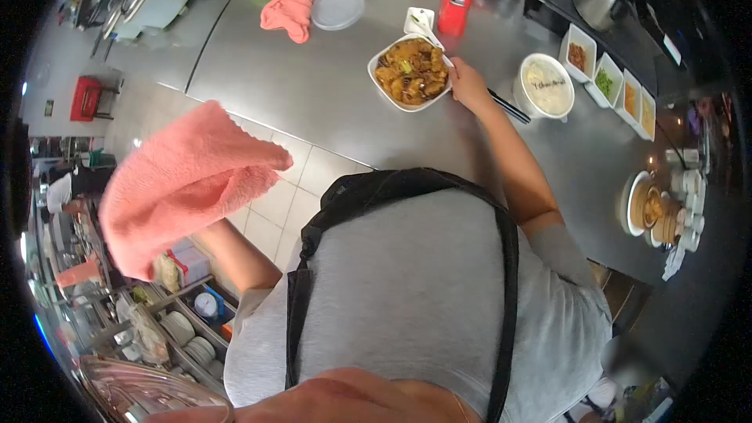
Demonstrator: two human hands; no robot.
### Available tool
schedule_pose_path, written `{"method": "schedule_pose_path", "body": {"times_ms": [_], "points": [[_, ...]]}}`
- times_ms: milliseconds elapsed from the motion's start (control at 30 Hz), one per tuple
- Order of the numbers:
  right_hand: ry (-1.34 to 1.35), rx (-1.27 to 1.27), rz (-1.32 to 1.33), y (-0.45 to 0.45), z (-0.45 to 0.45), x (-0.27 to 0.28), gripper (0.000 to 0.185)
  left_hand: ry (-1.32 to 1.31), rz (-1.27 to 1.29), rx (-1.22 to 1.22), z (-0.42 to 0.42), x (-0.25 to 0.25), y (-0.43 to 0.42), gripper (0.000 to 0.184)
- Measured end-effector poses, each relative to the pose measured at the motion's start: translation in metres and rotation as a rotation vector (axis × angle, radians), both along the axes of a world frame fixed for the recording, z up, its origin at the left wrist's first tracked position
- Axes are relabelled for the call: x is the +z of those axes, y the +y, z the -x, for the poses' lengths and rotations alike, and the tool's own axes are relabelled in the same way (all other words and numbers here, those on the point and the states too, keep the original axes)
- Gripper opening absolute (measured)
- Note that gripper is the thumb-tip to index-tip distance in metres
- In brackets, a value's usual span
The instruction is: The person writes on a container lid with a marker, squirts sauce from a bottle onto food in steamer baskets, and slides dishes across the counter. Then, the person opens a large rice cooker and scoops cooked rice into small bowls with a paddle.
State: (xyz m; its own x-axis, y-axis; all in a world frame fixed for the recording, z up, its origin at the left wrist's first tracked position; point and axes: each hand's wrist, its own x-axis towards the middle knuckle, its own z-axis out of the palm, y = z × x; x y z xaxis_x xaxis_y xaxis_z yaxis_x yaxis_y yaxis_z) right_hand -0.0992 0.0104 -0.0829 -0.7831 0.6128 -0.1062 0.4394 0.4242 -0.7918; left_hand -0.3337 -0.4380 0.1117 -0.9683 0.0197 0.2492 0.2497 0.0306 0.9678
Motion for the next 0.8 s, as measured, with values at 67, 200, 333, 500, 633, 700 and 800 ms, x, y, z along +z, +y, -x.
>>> {"method": "schedule_pose_path", "body": {"times_ms": [67, 200, 333, 500, 633, 700, 800], "points": [[-0.006, -0.011, 0.156, -0.010, -0.006, 0.005, 0.026, -0.050, 0.054, -0.138, -0.019, -0.019, 0.022, 0.034], [0.116, -0.090, 0.648, -0.053, -0.022, 0.013, 0.030, -0.210, 0.081, -0.494, -0.071, -0.042, 0.085, 0.032], [0.209, -0.224, 0.772, -0.087, -0.034, 0.020, 0.037, -0.498, -0.253, -0.814, -0.088, -0.136, 0.139, 0.038], [0.221, -0.188, 0.766, -0.118, -0.069, 0.050, 0.042, 0.372, 0.396, -1.008, -0.135, -0.109, 0.193, 0.034], [0.239, -0.191, 0.696, -0.133, -0.096, 0.066, 0.054, -0.595, -0.347, -1.017, -0.151, -0.096, 0.221, 0.034], [0.228, -0.212, 0.670, -0.134, -0.108, 0.069, 0.055, -0.629, -0.228, -1.105, -0.136, -0.087, 0.221, 0.038], [0.232, -0.222, 0.658, -0.137, -0.123, 0.080, 0.055, 0.090, 0.437, -1.210, -0.118, -0.064, 0.219, 0.047]]}}
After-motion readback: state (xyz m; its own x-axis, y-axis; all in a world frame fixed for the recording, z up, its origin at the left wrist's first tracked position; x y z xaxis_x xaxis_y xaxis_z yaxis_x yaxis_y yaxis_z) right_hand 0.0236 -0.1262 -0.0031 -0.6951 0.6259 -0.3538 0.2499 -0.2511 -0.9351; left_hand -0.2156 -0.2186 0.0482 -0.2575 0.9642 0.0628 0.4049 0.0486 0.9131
